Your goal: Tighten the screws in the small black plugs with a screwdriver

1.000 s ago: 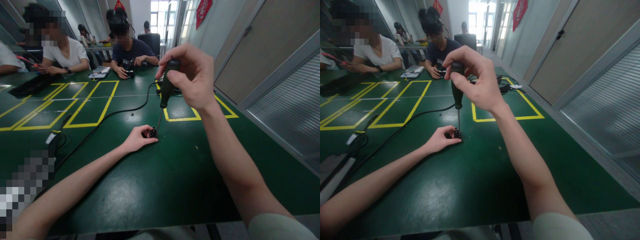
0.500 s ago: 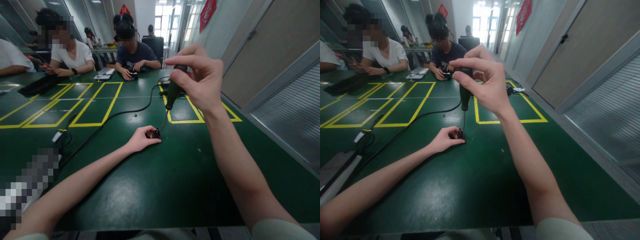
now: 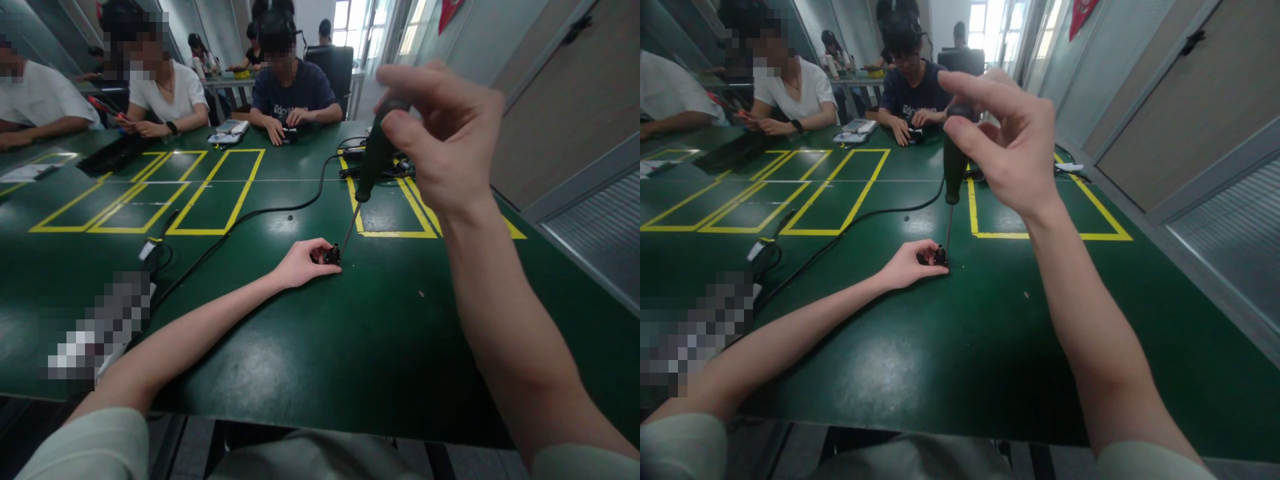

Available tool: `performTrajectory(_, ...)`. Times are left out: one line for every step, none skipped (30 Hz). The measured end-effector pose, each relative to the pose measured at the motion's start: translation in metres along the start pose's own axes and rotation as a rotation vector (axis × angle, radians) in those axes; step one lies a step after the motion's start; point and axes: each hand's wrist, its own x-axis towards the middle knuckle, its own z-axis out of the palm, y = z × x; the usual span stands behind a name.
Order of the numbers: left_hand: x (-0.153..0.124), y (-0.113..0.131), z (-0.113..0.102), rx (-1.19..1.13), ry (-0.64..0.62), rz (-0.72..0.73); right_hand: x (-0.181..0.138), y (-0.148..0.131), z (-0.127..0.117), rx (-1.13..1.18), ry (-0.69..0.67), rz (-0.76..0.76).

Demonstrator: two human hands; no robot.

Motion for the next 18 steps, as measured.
performTrajectory(0.0, 0.0, 0.0, -0.001, -0.002, 0.001, 0.0, 0.0, 0.001, 0.037, -0.013, 0.021)
performTrajectory(0.0, 0.0, 0.0, -0.001, -0.004, 0.002, 0.0, -0.001, 0.001, 0.066, -0.02, 0.029)
performTrajectory(0.0, 0.0, 0.0, -0.002, -0.008, 0.003, 0.001, -0.003, 0.001, 0.078, -0.023, 0.017)
performTrajectory(0.0, 0.0, 0.0, -0.002, -0.011, 0.004, 0.002, -0.005, 0.001, 0.07, -0.018, -0.015)
performTrajectory(0.0, 0.0, -0.001, -0.003, -0.011, 0.007, 0.003, -0.007, 0.001, 0.046, -0.003, -0.054)
performTrajectory(0.0, 0.0, -0.001, -0.003, -0.011, 0.01, 0.004, -0.01, 0.0, 0.013, 0.011, -0.09)
performTrajectory(0.0, 0.0, -0.001, -0.002, -0.012, 0.011, 0.005, -0.012, -0.001, -0.021, 0.018, -0.111)
performTrajectory(0.0, 0.0, -0.001, -0.001, -0.013, 0.011, 0.005, -0.014, -0.002, -0.046, 0.021, -0.117)
performTrajectory(0.0, 0.0, -0.001, 0.001, -0.014, 0.009, 0.006, -0.016, -0.002, -0.051, 0.015, -0.105)
performTrajectory(0.0, 0.0, -0.001, 0.003, -0.017, 0.006, 0.006, -0.017, -0.002, -0.039, -0.004, -0.084)
performTrajectory(0.0, 0.001, -0.001, 0.005, -0.021, 0.002, 0.006, -0.018, -0.002, -0.018, -0.023, -0.063)
performTrajectory(0.0, 0.001, -0.002, 0.005, -0.023, -0.002, 0.006, -0.019, -0.002, 0.01, -0.03, -0.053)
performTrajectory(0.0, 0.002, -0.002, 0.004, -0.023, -0.005, 0.005, -0.02, -0.002, 0.029, -0.027, -0.057)
performTrajectory(0.0, 0.002, -0.002, 0.003, -0.021, -0.007, 0.005, -0.02, -0.002, 0.031, -0.022, -0.071)
performTrajectory(0.0, 0.002, -0.002, 0.003, -0.021, -0.008, 0.005, -0.021, -0.003, 0.014, -0.011, -0.089)
performTrajectory(0.0, 0.003, -0.002, 0.002, -0.02, -0.008, 0.005, -0.021, -0.003, -0.022, 0.007, -0.103)
performTrajectory(0.0, 0.003, -0.002, 0.003, -0.021, -0.008, 0.005, -0.021, -0.003, -0.064, 0.019, -0.108)
performTrajectory(0.0, 0.003, -0.002, 0.004, -0.023, -0.008, 0.006, -0.021, -0.004, -0.101, 0.027, -0.104)
